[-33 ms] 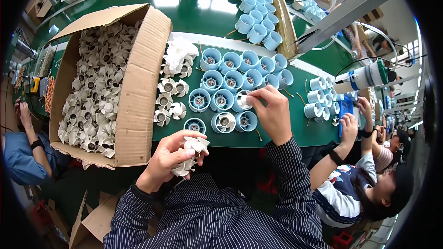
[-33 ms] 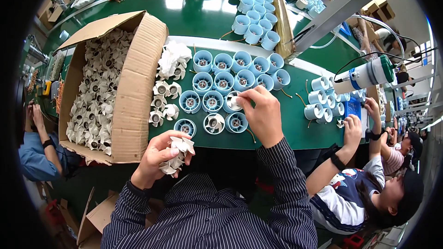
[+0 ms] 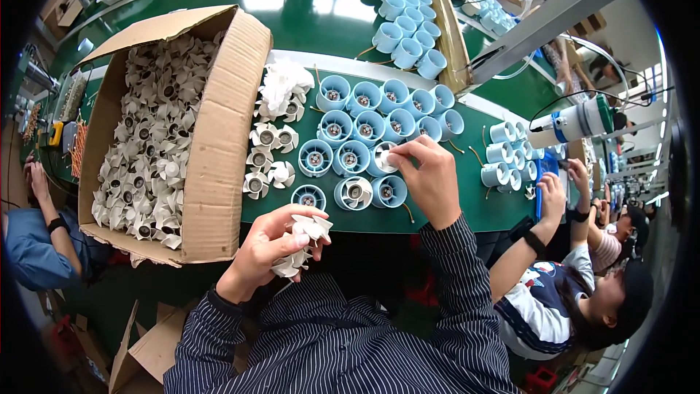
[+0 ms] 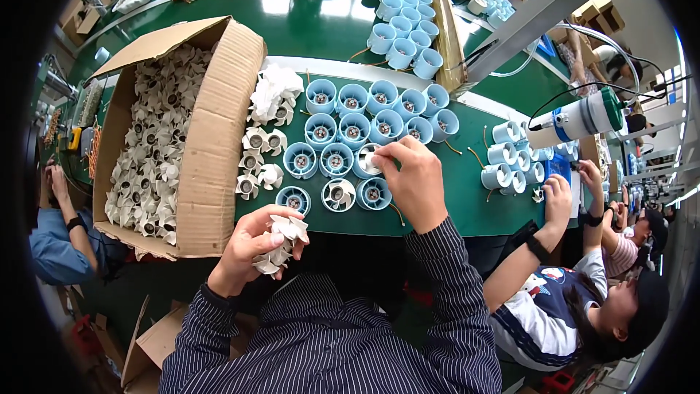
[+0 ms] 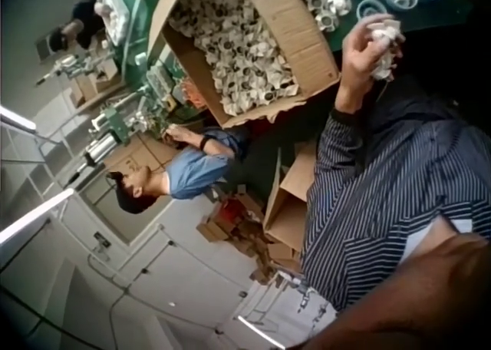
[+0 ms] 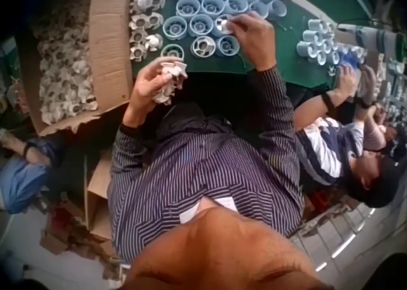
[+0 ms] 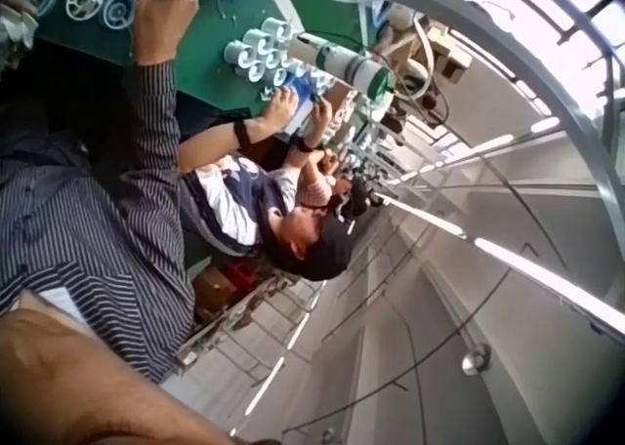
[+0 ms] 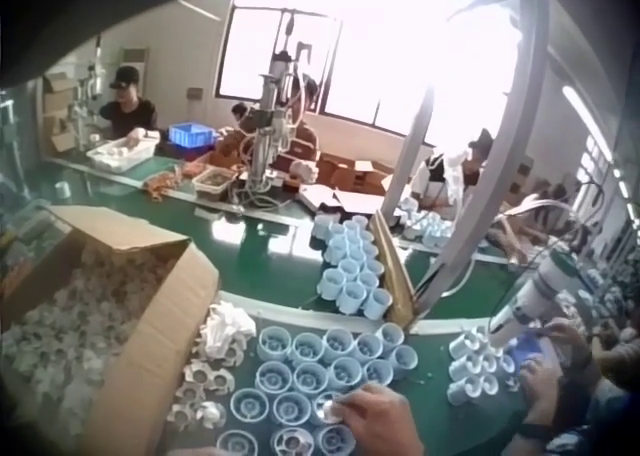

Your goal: The person applies glue to motor housings using a dispenser, then picks up fan blades from a box and presses them onto the motor shafts.

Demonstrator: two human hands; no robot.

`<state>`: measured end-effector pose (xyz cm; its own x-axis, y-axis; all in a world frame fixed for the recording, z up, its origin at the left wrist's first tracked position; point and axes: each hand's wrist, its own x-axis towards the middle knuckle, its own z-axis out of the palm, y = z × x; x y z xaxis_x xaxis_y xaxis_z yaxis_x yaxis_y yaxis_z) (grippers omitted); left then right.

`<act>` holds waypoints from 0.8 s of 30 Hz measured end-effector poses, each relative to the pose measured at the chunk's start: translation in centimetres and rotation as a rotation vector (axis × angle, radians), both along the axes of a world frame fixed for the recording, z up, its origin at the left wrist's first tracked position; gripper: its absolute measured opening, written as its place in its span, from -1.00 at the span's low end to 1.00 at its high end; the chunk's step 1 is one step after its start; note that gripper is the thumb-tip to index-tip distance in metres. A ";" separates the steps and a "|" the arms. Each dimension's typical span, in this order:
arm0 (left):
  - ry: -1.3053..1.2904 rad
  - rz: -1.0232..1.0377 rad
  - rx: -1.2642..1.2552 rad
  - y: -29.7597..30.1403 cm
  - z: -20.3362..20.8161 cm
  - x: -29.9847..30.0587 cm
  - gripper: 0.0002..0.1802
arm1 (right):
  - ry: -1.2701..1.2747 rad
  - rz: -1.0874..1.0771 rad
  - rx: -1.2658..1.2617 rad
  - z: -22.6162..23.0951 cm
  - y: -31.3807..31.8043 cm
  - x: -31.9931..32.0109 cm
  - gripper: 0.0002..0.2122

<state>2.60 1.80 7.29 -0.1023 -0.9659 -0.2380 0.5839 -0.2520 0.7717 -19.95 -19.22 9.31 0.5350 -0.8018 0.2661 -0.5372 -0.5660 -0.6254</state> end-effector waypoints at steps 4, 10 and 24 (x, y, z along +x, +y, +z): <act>0.024 0.004 -0.065 -0.9 -1.3 -0.1 -0.44 | 0.154 0.025 -0.126 -0.2 0.0 0.4 -0.91; 0.030 0.036 -0.112 -1.4 -2.3 -0.3 -0.43 | 0.032 0.198 -0.048 2.3 2.2 0.6 -0.91; 0.033 0.035 -0.090 -1.3 -2.0 -0.7 -0.43 | 0.003 0.157 0.114 3.4 4.7 0.2 -0.90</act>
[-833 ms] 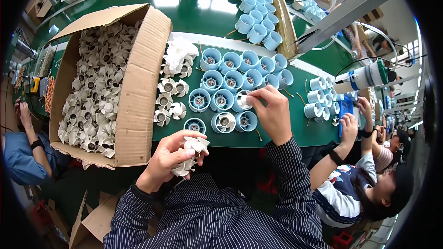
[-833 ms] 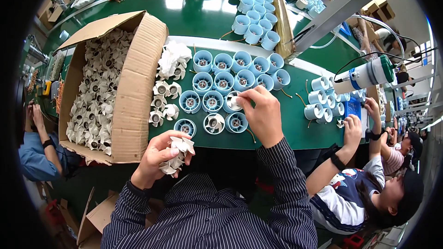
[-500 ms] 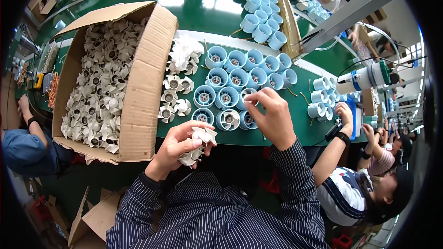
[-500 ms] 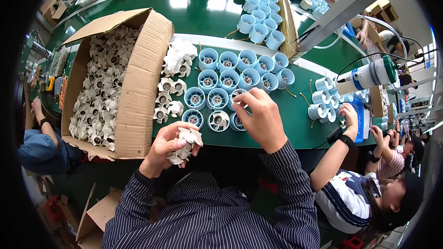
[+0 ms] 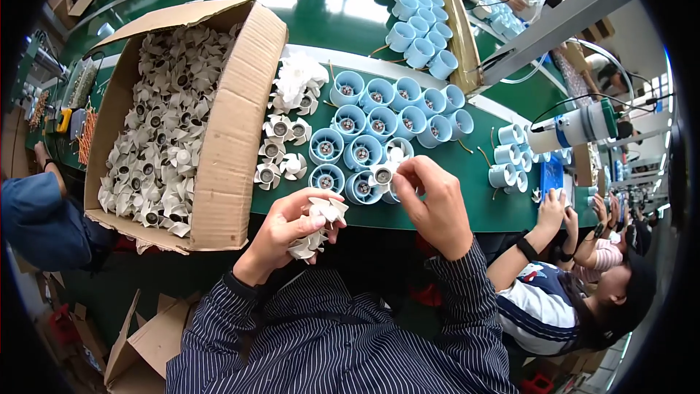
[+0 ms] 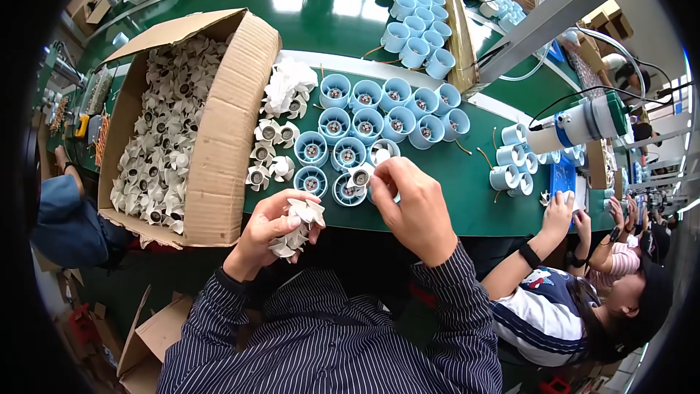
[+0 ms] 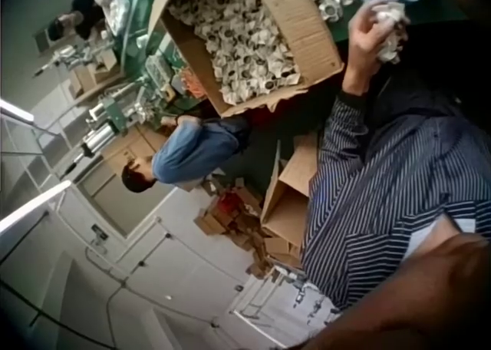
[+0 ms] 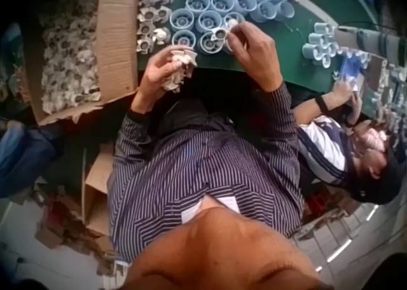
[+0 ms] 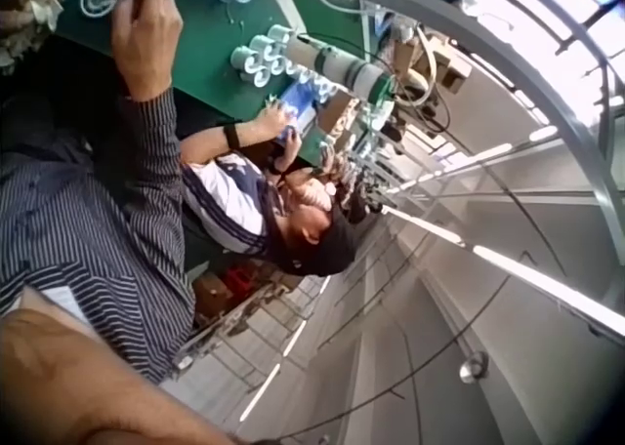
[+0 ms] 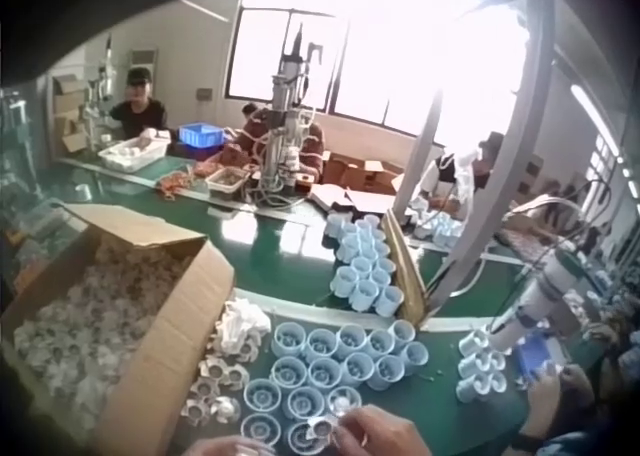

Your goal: The person applies glue to motor housings using a dispenser, then picks up fan blades from a box and presses them onto the motor shafts.

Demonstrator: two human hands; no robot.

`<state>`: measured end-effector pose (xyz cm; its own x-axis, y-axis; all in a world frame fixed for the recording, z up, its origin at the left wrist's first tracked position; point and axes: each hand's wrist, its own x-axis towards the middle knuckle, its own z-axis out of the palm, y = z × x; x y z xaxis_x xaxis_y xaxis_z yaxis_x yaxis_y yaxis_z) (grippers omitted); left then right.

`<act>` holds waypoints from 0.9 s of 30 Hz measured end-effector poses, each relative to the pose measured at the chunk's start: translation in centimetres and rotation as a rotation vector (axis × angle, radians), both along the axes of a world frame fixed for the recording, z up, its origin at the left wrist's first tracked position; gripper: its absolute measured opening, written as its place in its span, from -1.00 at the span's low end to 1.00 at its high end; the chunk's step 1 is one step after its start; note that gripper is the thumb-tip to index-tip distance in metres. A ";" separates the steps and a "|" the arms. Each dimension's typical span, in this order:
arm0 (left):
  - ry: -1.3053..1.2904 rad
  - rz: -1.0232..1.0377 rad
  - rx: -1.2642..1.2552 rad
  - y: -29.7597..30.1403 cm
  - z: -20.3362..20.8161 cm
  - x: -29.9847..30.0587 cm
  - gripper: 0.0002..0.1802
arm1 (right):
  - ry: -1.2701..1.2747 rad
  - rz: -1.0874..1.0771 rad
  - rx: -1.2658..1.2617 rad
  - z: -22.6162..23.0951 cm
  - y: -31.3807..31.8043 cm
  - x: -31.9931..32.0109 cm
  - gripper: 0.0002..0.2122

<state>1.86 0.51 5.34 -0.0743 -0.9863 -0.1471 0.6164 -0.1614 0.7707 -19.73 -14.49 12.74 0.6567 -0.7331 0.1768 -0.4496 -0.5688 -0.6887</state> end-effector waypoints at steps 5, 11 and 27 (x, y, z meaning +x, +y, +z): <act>0.002 -0.061 -0.019 -0.3 0.7 -0.8 -0.46 | -0.122 -0.118 0.090 0.1 -0.2 -1.3 -0.89; -0.003 -0.097 -0.015 -0.9 1.1 -1.8 -0.46 | -0.092 -0.135 0.047 -0.8 -0.5 -3.0 -0.88; -0.004 -0.133 0.025 -1.5 0.5 -3.0 -0.44 | -0.048 -0.019 -0.239 -2.3 -1.8 -4.2 -0.92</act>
<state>-1.17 -1.01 5.79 -0.2033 -0.9639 -0.1721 0.5853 -0.2606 0.7678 -23.94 -16.26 10.46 0.6301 -0.6787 0.3772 -0.4317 -0.7100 -0.5564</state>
